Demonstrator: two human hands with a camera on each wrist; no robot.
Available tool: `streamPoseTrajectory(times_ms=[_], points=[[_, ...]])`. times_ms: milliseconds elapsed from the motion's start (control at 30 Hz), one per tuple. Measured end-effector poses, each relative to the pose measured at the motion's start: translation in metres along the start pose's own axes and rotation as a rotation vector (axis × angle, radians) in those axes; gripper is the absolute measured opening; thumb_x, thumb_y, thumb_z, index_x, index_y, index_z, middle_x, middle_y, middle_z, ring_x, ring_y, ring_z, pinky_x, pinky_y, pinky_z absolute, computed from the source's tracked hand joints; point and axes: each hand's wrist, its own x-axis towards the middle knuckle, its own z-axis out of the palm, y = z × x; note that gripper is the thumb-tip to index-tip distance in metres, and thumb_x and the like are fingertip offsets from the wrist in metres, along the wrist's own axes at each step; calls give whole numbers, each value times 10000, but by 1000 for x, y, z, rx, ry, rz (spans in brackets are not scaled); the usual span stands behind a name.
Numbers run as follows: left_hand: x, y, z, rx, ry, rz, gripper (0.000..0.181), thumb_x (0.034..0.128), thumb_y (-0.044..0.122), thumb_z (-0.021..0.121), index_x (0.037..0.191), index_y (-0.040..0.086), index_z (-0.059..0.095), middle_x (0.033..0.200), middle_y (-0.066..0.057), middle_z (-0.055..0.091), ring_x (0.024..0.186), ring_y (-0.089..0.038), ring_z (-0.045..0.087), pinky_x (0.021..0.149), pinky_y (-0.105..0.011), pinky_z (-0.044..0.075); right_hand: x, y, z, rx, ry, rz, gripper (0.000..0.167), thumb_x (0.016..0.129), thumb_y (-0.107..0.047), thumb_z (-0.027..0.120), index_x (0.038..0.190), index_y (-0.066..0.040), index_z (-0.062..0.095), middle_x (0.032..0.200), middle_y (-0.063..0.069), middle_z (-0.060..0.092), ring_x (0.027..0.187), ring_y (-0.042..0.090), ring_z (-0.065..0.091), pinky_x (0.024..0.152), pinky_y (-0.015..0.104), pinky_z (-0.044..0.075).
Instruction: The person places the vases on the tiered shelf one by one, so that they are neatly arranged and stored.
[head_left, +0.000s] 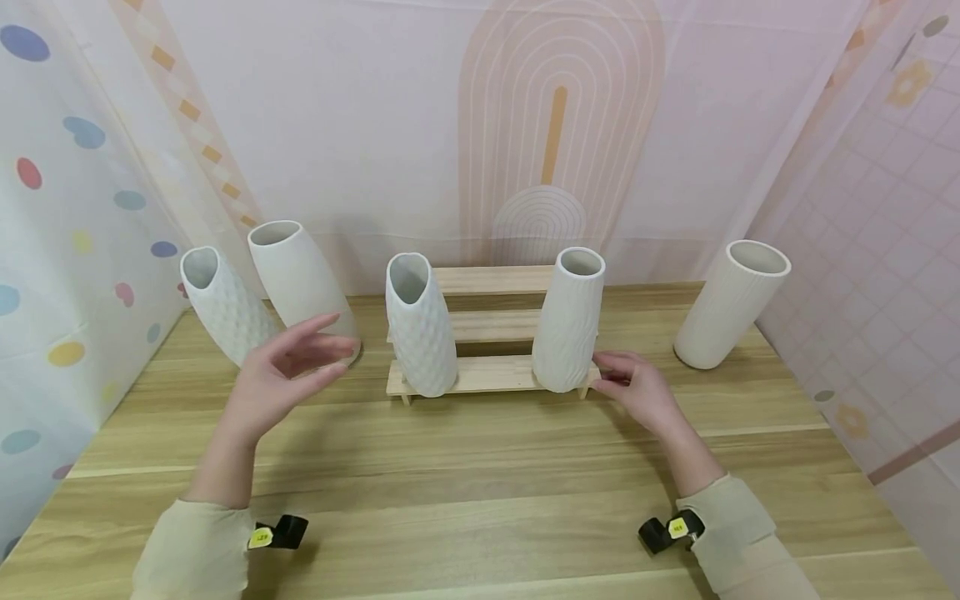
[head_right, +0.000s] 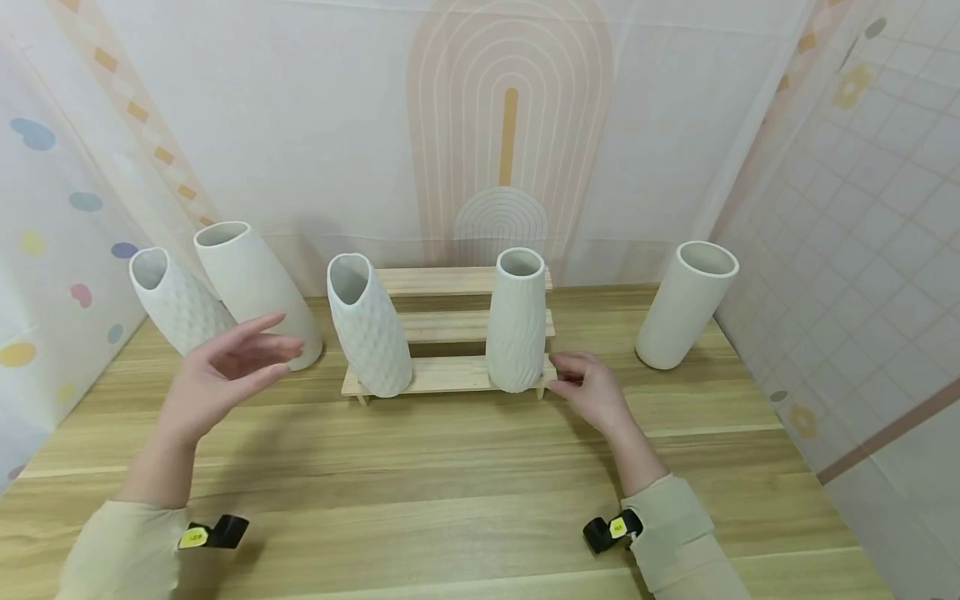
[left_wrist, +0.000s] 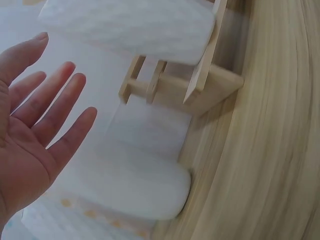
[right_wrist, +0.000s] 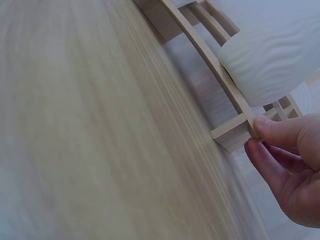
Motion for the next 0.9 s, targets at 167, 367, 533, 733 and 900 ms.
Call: streamPoseTrajectory(times_ms=[167,367,533,733,900], points=[[-11,2,-24,23,23,-26,584,828,-217,636,1379,-61,518,1141,-53,713,997,-144,684,807,-189,542,0,1,1,-5,1,-6,412,892,-27,722,1280,69,621,1299,232,580,1047,338,643,875,403,541],[-22,12,-53,14,119,-74,580,845,-221,614,1390,-54,511,1132,-31,719,977,-117,691,784,-171,542,1,1,1,9,4,0,412,891,-27,725,1278,70,622,1299,227,581,1049,335,642,876,386,540],[-26,19,-76,-63,250,-62,580,842,-251,582,1385,-59,515,1104,-23,729,988,-110,691,806,-160,530,1,1,1,6,6,-4,411,894,-32,724,1277,76,620,1297,232,581,1051,338,643,879,368,540],[-23,23,-100,-63,373,-31,561,819,-271,586,1349,-91,538,1067,-26,737,977,-98,690,818,-140,516,0,1,1,18,7,-9,403,901,-40,720,1271,83,620,1294,243,578,1052,349,641,888,401,535],[-19,27,-113,141,443,-157,607,847,-162,663,1405,49,550,1123,80,699,1034,-31,632,825,-74,469,0,0,1,11,5,1,405,902,-35,717,1279,75,619,1304,236,574,1058,344,637,890,399,533]])
